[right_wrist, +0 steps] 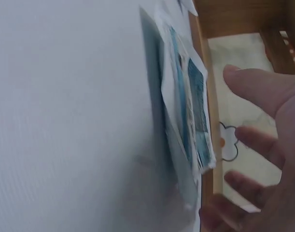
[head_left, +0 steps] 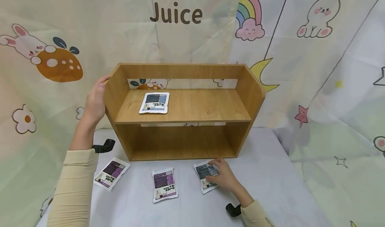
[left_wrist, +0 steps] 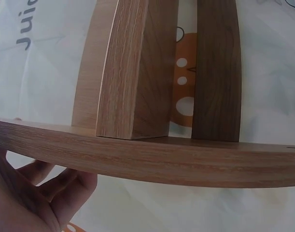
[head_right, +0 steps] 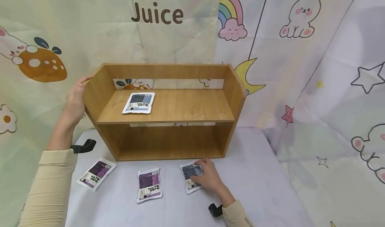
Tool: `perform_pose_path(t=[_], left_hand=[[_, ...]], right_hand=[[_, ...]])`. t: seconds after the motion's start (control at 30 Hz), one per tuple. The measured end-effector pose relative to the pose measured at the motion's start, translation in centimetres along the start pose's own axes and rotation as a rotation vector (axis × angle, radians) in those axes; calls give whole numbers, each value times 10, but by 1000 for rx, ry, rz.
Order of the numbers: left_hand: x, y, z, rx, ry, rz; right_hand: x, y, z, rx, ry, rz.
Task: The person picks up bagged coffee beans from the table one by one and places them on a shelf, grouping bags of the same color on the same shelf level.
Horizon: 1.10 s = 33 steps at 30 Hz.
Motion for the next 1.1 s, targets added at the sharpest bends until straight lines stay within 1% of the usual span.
perform_pose_path(t=[0.1, 0.23, 0.4, 0.6, 0.73, 0.97, 1.1], left_hand=[[-3, 2, -2, 0, 9, -2], [-5, -2, -5, 0, 1, 10], [-4, -4, -5, 8, 5, 11], [-6, 0, -8, -8, 1, 4], [-6, -1, -9, -18, -4, 8], [0, -3, -2, -18, 5, 5], [0, 0, -1, -19, 1, 4]], right_hand=[[1, 4, -1, 8, 40, -56], [-2, 8, 1, 13, 43, -133], [-3, 17, 1, 1, 61, -147], [-1, 27, -5, -23, 60, -71], [-1, 31, -6, -65, 65, -2], [-3, 26, 3, -86, 42, 149], [-12, 15, 2, -61, 61, 202]])
Point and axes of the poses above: each hand's wrist, its own z-axis towards the middle knuckle, its own y-axis out of the palm, x = y × z, the point moved 3 cm from there along z, towards the middle knuckle, and after that the axes turned 7 degrees about -y, right-handed, at the moved point
